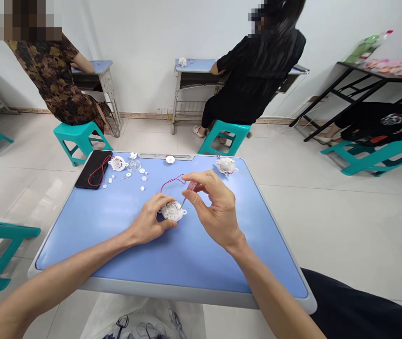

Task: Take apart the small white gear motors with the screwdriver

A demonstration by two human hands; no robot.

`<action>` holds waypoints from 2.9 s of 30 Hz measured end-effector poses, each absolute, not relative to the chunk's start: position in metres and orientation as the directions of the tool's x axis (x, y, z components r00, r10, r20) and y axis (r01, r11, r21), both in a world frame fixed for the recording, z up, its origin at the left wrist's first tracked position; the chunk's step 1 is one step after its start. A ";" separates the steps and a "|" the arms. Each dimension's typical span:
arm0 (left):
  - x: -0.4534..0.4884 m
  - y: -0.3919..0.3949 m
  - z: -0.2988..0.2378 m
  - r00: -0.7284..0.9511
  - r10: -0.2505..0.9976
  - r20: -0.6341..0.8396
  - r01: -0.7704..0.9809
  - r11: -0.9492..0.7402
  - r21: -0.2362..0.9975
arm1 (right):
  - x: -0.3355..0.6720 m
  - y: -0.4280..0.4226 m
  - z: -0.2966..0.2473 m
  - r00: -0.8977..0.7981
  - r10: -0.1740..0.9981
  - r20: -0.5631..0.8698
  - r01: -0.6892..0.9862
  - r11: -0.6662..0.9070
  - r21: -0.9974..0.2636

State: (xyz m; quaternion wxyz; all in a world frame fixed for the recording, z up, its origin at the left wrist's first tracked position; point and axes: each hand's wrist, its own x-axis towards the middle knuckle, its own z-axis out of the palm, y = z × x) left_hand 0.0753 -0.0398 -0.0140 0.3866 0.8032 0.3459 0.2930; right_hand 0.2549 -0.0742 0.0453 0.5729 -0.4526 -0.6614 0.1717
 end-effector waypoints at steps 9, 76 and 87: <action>0.076 -0.040 -0.015 0.586 0.785 0.203 0.329 -0.458 0.826 | 0.254 -0.078 0.054 0.073 0.842 0.535 0.269 0.500 -0.823; 0.075 -0.041 -0.015 0.600 0.780 0.180 0.340 -0.452 0.825 | 0.271 -0.070 0.000 -0.555 0.688 0.467 0.769 0.639 -0.028; 0.076 -0.040 -0.015 0.592 0.781 0.196 0.331 -0.458 0.825 | 0.273 -0.072 0.003 -0.428 0.788 0.443 0.714 0.595 -0.368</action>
